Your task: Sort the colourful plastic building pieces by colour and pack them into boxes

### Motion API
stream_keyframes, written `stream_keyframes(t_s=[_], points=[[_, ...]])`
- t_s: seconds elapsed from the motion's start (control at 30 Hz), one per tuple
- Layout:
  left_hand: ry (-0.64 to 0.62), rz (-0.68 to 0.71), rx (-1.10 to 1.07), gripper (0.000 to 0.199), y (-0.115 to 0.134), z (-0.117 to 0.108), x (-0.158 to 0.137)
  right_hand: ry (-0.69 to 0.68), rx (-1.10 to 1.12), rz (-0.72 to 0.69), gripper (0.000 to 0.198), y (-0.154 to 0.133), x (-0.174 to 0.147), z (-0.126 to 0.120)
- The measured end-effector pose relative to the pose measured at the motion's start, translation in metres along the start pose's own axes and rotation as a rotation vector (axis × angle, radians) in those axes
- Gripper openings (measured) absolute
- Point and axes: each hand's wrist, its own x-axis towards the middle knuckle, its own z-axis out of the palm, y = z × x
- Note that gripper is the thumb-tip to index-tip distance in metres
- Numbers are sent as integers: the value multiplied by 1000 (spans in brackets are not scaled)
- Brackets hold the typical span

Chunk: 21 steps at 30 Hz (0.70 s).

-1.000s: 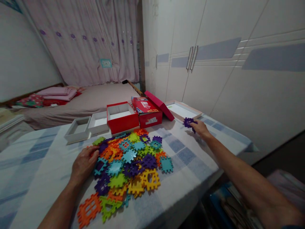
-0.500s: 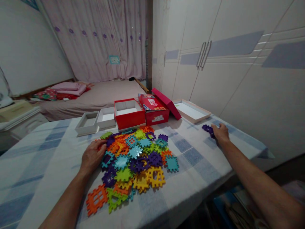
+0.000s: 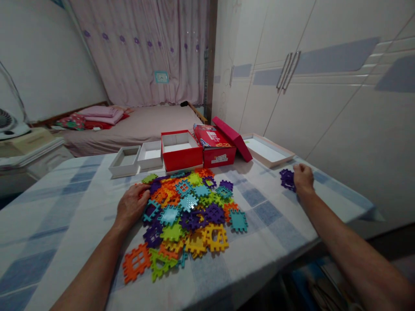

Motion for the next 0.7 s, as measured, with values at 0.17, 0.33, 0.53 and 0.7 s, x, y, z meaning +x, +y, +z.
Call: stream_keyframes(t_s=[0.17,0.33,0.53,0.7], points=[[-17,-9,0,51,1,-1,0,-318,53,-220,33,-52,-36,6],[-10,4,3,50,0,-2,0,-871,104,-465,29,-99,-93,29],[0,5,12,50,2,-3,-1,-951,-89,-769,33,-123,-133,57],[-16,-6,9,51,7,-6,-1,-916,-131,-773,34,-118,-133,65]])
